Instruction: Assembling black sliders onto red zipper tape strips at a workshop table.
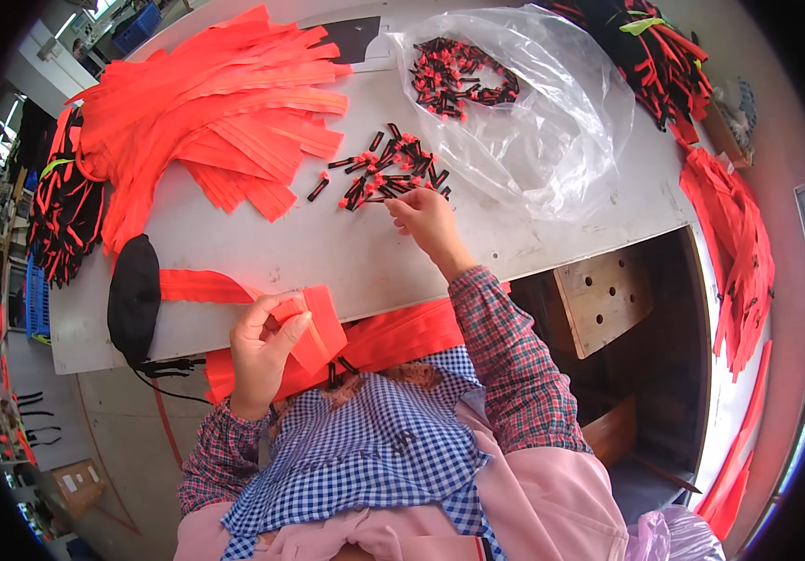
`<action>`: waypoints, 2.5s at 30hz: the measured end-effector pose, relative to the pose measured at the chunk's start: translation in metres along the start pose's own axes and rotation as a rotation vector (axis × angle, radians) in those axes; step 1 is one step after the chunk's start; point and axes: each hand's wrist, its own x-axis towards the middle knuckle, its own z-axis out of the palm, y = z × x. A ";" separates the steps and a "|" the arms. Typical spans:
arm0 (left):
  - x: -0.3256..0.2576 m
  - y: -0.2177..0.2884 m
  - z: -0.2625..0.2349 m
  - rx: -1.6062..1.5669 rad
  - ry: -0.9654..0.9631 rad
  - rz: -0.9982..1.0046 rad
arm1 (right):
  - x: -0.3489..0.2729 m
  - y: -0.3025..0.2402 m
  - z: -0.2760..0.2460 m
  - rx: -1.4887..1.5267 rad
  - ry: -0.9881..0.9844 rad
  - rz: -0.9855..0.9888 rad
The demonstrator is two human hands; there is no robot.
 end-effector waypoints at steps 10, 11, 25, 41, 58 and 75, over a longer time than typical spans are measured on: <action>0.008 0.003 0.010 0.060 -0.041 0.109 | -0.132 -0.065 0.029 0.472 -0.353 -0.326; 0.007 0.004 0.011 0.063 -0.037 0.100 | -0.135 -0.071 0.031 0.238 -0.297 -0.515; 0.000 0.024 0.003 0.282 -0.084 0.263 | -0.145 -0.084 0.032 -0.408 -0.218 -1.033; 0.004 0.007 -0.008 -0.387 -0.136 0.046 | -0.151 -0.074 0.046 0.505 -0.567 -0.285; 0.004 0.006 -0.015 -0.607 -0.260 -0.161 | -0.147 -0.078 0.046 0.634 -0.772 -0.031; -0.001 0.045 -0.002 0.123 -0.135 0.042 | -0.153 -0.081 0.042 0.378 -0.497 -0.550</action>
